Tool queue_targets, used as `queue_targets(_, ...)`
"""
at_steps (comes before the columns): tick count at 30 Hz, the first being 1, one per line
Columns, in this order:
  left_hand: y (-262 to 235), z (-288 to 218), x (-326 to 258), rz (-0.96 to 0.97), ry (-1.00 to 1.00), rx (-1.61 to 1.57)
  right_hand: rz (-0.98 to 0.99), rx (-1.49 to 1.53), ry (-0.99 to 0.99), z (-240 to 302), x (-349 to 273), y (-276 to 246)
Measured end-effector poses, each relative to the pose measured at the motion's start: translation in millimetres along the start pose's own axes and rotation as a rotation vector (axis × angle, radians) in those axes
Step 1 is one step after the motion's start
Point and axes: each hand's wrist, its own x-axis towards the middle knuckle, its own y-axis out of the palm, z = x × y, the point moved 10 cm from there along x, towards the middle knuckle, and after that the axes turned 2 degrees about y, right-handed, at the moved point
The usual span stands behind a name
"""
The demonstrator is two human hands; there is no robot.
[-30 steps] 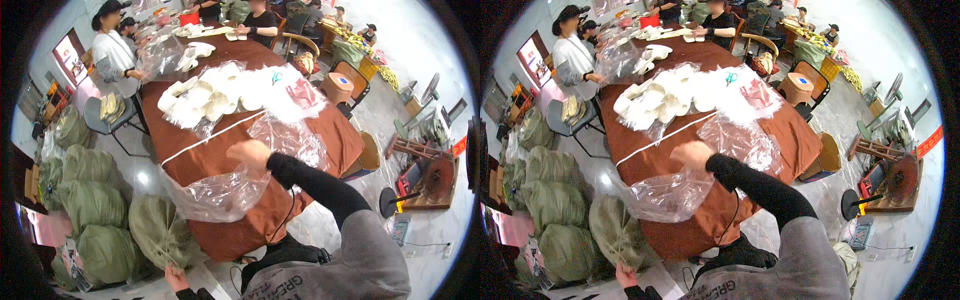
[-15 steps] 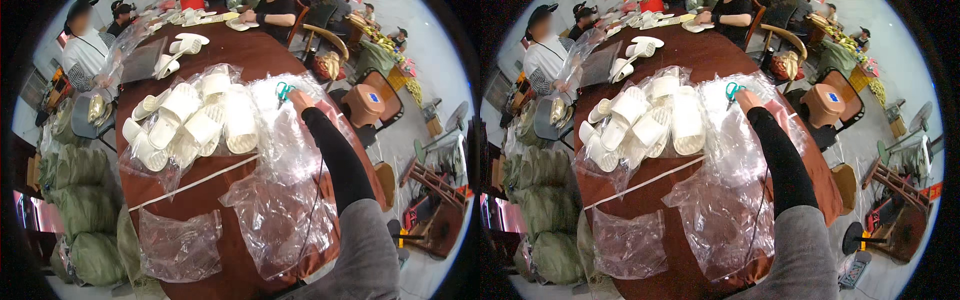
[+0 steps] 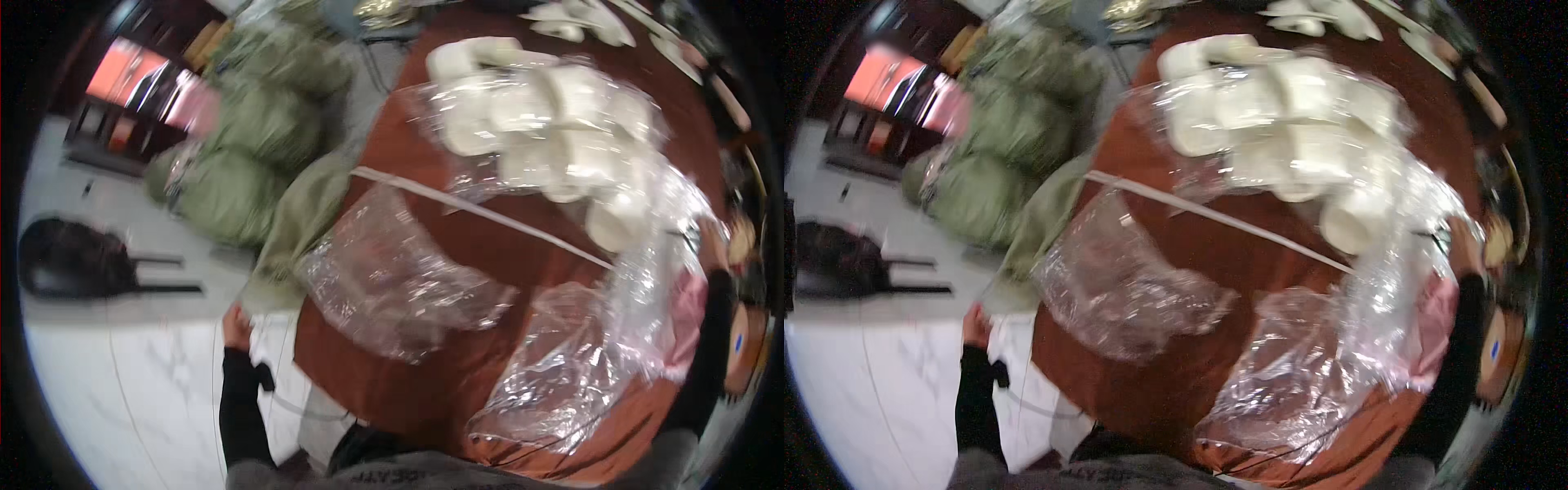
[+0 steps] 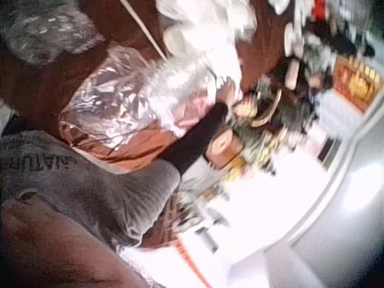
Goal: Packaging finished slippers into plastic bags and sorting them for distribution.
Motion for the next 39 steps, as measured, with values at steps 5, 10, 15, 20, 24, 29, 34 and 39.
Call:
queue_targets(5, 22, -27, -8, -0.011, 0.109, -0.177, -0.076, -0.002, -0.207, 18, -38, -60)
queue_targets(10, 8, -53, 2, 0.024, 0.143, -0.182, 0.027, -0.093, 0.025, 13, -87, -128)
queue_targets(15, 2, -72, 8, 0.129, 0.174, -0.149, -0.233, 0.289, 0.057, 128, -98, -262)
queue_targets(20, 10, -104, 11, 0.266, 0.194, -0.075, -0.302, 0.276, -0.302, 455, -86, -375)
queue_targets(24, -18, -109, 19, 0.341, 0.145, -0.113, 0.039, 0.290, -0.539, 763, -72, -375)
queue_targets(29, 4, -114, 25, 0.432, 0.114, -0.055, -0.092, 0.095, -0.674, 978, -41, -292)
queue_targets(34, -9, -126, 32, 0.464, 0.164, -0.064, 0.071, 0.093, -0.651, 1049, -16, -237)
queue_targets(39, -57, -153, 37, 0.429, 0.190, -0.045, 0.044, 0.208, -0.650, 1014, -30, -280)
